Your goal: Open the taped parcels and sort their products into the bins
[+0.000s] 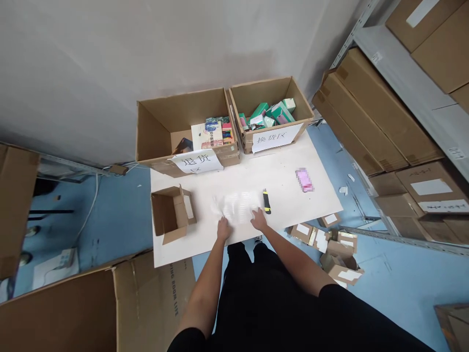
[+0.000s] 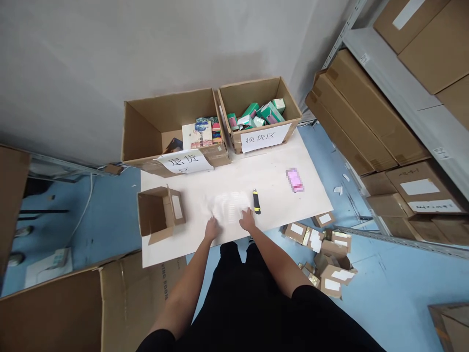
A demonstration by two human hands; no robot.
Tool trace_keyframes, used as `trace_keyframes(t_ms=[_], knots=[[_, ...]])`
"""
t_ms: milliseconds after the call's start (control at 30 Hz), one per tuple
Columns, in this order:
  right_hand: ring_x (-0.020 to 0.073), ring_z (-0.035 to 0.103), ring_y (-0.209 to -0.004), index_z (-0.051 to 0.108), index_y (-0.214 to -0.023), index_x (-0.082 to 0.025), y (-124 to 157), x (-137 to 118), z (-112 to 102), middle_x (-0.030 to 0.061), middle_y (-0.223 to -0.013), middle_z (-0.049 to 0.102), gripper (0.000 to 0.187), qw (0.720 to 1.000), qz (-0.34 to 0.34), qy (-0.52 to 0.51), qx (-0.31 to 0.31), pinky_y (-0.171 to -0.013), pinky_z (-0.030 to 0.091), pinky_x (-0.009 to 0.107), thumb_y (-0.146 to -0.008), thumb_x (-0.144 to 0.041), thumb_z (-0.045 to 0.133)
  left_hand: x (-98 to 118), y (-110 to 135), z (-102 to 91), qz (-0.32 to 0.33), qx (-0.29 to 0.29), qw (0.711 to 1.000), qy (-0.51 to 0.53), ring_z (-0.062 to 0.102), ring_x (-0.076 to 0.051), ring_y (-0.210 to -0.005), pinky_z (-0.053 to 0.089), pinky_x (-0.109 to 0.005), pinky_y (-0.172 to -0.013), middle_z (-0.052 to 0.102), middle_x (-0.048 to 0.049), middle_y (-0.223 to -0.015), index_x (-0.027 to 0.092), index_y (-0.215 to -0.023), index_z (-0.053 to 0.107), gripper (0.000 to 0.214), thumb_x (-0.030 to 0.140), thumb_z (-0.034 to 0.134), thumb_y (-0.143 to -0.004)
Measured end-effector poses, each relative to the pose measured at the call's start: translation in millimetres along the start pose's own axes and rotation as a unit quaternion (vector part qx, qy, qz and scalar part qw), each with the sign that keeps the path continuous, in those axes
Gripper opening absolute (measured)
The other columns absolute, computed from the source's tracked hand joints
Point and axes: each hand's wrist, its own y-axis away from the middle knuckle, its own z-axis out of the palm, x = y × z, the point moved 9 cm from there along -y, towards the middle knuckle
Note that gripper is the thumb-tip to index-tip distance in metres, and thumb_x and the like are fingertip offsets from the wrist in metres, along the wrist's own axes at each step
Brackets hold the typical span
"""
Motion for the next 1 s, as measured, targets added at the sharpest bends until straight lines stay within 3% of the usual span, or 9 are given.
trace_keyframes(t_ms=[133,267,367,467,567,667,800,900,1000], knots=[[0.0348,0.047,-0.149,0.059,-0.15,-0.018,4,-10,4,0.0164,-0.159,0.053,0.068,0.987,0.037,-0.158,-0.003,-0.121,0.042,0.05,-0.086,-0.038,0.067,41,15,19.7,0.067,0.026,0.995,0.075,0.039,-0.024,-0.156,0.032,-0.046,-0.131,0.049,-0.0103,-0.164,0.016,-0.156,0.05,0.077,0.009,0.051,-0.079],[0.0292,0.072,-0.114,0.071,-0.128,-0.017,13,-33,12,0.0152,-0.127,0.075,0.058,0.926,0.048,-0.375,-0.017,-0.096,0.058,0.042,-0.076,-0.043,0.075,102,56,30.1,0.231,0.021,0.953,0.196,0.044,-0.025,-0.153,0.034,-0.054,-0.13,0.056,-0.009,-0.159,0.019,-0.149,0.06,0.072,0.007,0.048,-0.079],[0.027,0.074,-0.089,0.075,-0.096,-0.016,21,-62,12,0.0097,-0.095,0.08,0.044,0.901,0.01,-0.432,-0.031,-0.08,0.059,0.037,-0.06,-0.04,0.083,107,81,10.6,0.269,0.016,0.942,0.201,0.058,-0.024,-0.141,0.044,-0.052,-0.123,0.066,-0.0086,-0.147,0.022,-0.141,0.068,0.063,0.009,0.049,-0.083],[0.0227,0.069,-0.072,0.071,-0.078,-0.017,28,-94,7,0.0028,-0.073,0.074,0.035,0.915,-0.009,-0.404,0.007,-0.068,0.053,0.032,-0.055,-0.041,0.083,61,91,-64.4,0.251,0.119,0.945,0.171,0.065,-0.024,-0.128,0.05,-0.051,-0.118,0.075,-0.0076,-0.131,0.024,-0.129,0.075,0.048,0.013,0.05,-0.089],[0.0216,0.066,-0.072,0.07,-0.077,-0.019,36,-149,5,0.0012,-0.073,0.072,0.028,0.931,-0.062,-0.355,0.054,-0.067,0.051,0.03,-0.062,-0.043,0.077,-24,97,-166.3,0.171,0.26,0.946,0.094,0.056,-0.029,-0.14,0.042,-0.054,-0.124,0.072,-0.011,-0.136,0.022,-0.124,0.076,0.042,0.013,0.054,-0.089],[0.0241,0.066,-0.085,0.072,-0.082,-0.02,52,-222,4,0.0043,-0.086,0.073,0.018,0.944,-0.159,-0.25,0.145,-0.08,0.052,0.033,-0.073,-0.036,0.068,-108,95,-232.4,0.078,0.269,0.96,-0.006,0.03,-0.037,-0.159,0.033,-0.055,-0.129,0.058,-0.0156,-0.154,0.018,-0.132,0.071,0.049,0.015,0.064,-0.084],[0.0288,0.061,-0.105,0.077,-0.102,-0.02,76,-322,30,0.0107,-0.105,0.068,0.027,0.921,-0.273,-0.056,0.273,-0.096,0.049,0.038,-0.084,-0.021,0.057,-173,88,-241.8,0.019,0.177,0.982,-0.07,0.004,-0.041,-0.165,0.023,-0.052,-0.132,0.033,-0.0145,-0.173,0.016,-0.139,0.066,0.061,0.03,0.077,-0.081],[0.0286,0.06,-0.108,0.074,-0.119,-0.019,74,-383,85,0.0115,-0.111,0.067,0.041,0.909,-0.321,0.06,0.258,-0.097,0.049,0.037,-0.085,-0.011,0.051,-185,89,-223.3,0.026,0.162,0.985,-0.048,-0.001,-0.044,-0.164,0.02,-0.056,-0.131,0.026,-0.0121,-0.176,0.018,-0.14,0.068,0.061,0.046,0.075,-0.086],[0.0284,0.061,-0.114,0.075,-0.116,-0.019,58,-415,148,0.0127,-0.116,0.07,0.038,0.922,-0.318,0.142,0.172,-0.101,0.048,0.036,-0.085,-0.009,0.054,-188,91,-202.7,0.028,0.16,0.987,-0.004,-0.001,-0.047,-0.163,0.02,-0.063,-0.129,0.021,-0.0089,-0.178,0.022,-0.126,0.076,0.046,0.048,0.073,-0.088]])
